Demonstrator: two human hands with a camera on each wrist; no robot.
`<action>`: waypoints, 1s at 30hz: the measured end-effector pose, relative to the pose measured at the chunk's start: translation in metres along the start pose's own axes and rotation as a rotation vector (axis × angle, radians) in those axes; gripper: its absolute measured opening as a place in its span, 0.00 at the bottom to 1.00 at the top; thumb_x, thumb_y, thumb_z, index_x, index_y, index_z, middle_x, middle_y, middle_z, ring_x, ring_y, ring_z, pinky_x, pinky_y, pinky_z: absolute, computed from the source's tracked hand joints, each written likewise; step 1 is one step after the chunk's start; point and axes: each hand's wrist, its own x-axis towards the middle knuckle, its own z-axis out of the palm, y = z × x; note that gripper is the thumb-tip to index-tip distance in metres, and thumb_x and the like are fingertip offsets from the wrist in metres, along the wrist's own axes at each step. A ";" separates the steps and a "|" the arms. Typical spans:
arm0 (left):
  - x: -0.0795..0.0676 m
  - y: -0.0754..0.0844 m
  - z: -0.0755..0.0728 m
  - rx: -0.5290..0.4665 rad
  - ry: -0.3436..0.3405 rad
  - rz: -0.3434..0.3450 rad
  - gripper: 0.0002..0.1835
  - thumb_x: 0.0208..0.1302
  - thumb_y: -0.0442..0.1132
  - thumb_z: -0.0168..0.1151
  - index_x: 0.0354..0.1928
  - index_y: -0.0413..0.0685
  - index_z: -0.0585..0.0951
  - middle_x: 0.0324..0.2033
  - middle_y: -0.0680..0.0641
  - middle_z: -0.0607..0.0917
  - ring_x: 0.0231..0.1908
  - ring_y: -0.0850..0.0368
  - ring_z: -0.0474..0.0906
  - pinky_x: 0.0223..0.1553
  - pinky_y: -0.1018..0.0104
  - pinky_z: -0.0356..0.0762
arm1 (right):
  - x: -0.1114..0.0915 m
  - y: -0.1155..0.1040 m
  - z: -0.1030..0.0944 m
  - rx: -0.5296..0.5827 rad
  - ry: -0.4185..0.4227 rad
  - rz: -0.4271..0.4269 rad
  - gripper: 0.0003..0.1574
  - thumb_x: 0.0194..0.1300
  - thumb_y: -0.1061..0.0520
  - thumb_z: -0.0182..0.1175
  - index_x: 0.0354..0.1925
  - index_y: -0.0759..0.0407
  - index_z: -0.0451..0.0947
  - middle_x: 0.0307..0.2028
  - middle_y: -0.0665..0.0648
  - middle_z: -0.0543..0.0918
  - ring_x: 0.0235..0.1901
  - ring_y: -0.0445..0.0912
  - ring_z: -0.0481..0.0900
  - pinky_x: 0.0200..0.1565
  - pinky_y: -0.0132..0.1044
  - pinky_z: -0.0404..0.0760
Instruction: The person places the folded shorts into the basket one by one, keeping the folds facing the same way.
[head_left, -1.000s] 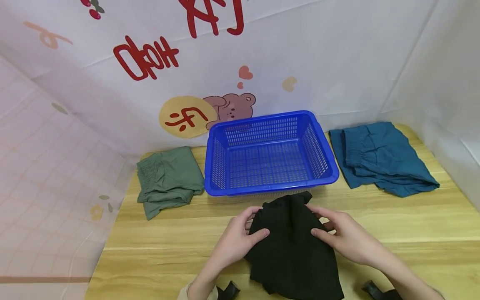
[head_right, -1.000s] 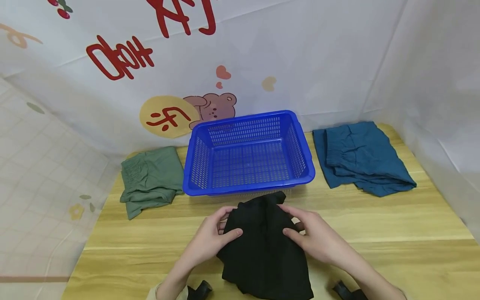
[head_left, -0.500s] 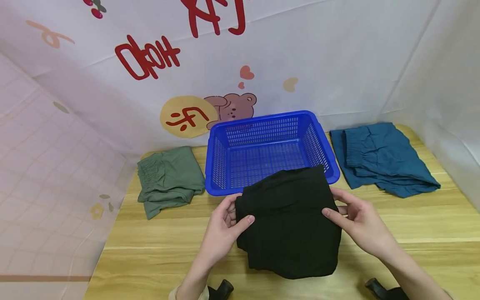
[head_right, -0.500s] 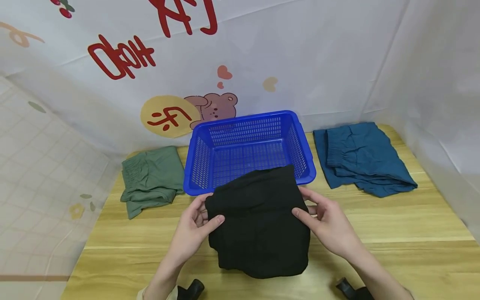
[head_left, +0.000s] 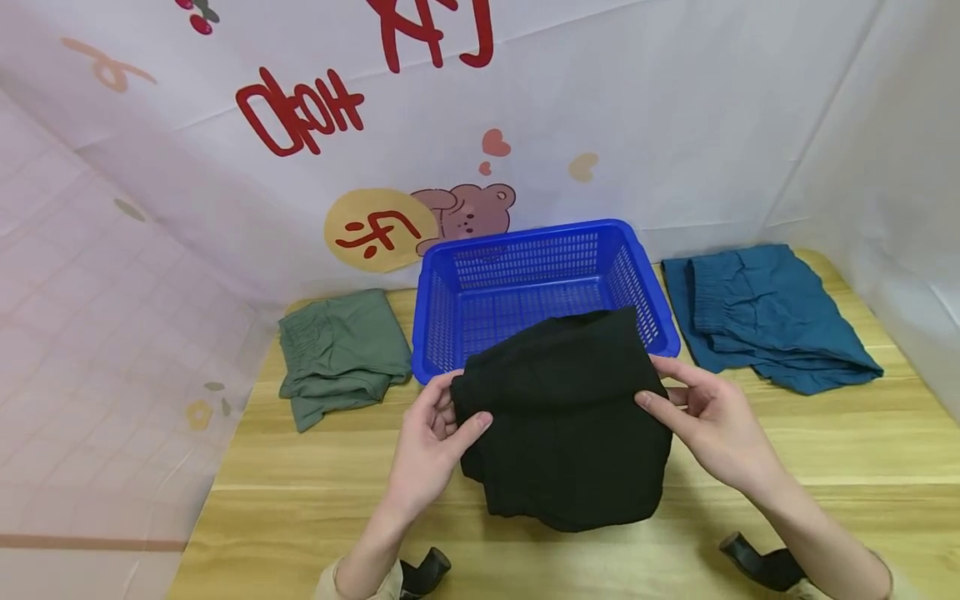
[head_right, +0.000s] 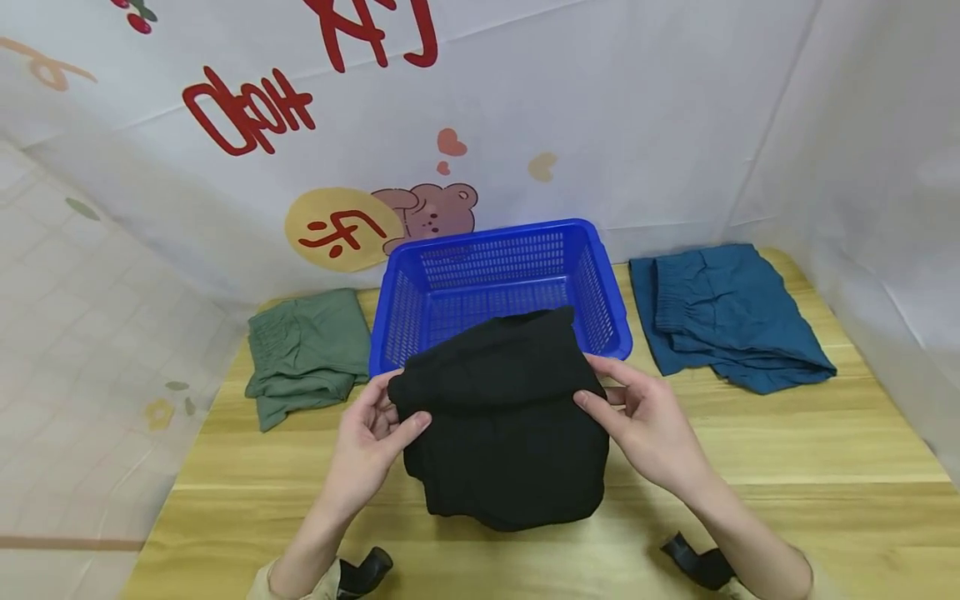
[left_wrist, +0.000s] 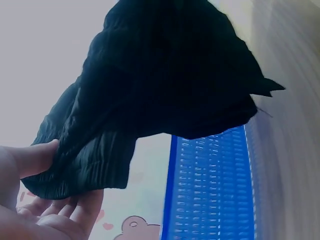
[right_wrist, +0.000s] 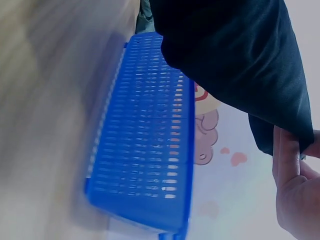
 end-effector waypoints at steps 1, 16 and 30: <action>0.001 0.003 -0.001 0.006 0.001 0.007 0.27 0.67 0.25 0.66 0.67 0.32 0.73 0.57 0.27 0.85 0.49 0.69 0.86 0.49 0.71 0.86 | 0.002 -0.003 -0.001 -0.005 0.002 -0.014 0.33 0.67 0.67 0.68 0.69 0.70 0.75 0.51 0.74 0.87 0.23 0.32 0.78 0.20 0.34 0.66; 0.036 0.044 -0.017 0.106 0.109 0.096 0.28 0.67 0.24 0.67 0.69 0.37 0.74 0.56 0.32 0.86 0.46 0.70 0.87 0.48 0.73 0.87 | 0.052 -0.050 -0.020 -0.066 0.012 -0.124 0.32 0.70 0.62 0.69 0.69 0.66 0.76 0.48 0.69 0.87 0.23 0.29 0.77 0.21 0.32 0.67; 0.085 0.059 -0.027 0.097 0.143 0.178 0.27 0.69 0.27 0.67 0.69 0.37 0.73 0.60 0.34 0.84 0.54 0.49 0.87 0.51 0.75 0.85 | 0.110 -0.074 -0.028 0.003 -0.032 -0.183 0.25 0.74 0.60 0.64 0.67 0.61 0.79 0.58 0.68 0.87 0.35 0.18 0.84 0.20 0.31 0.67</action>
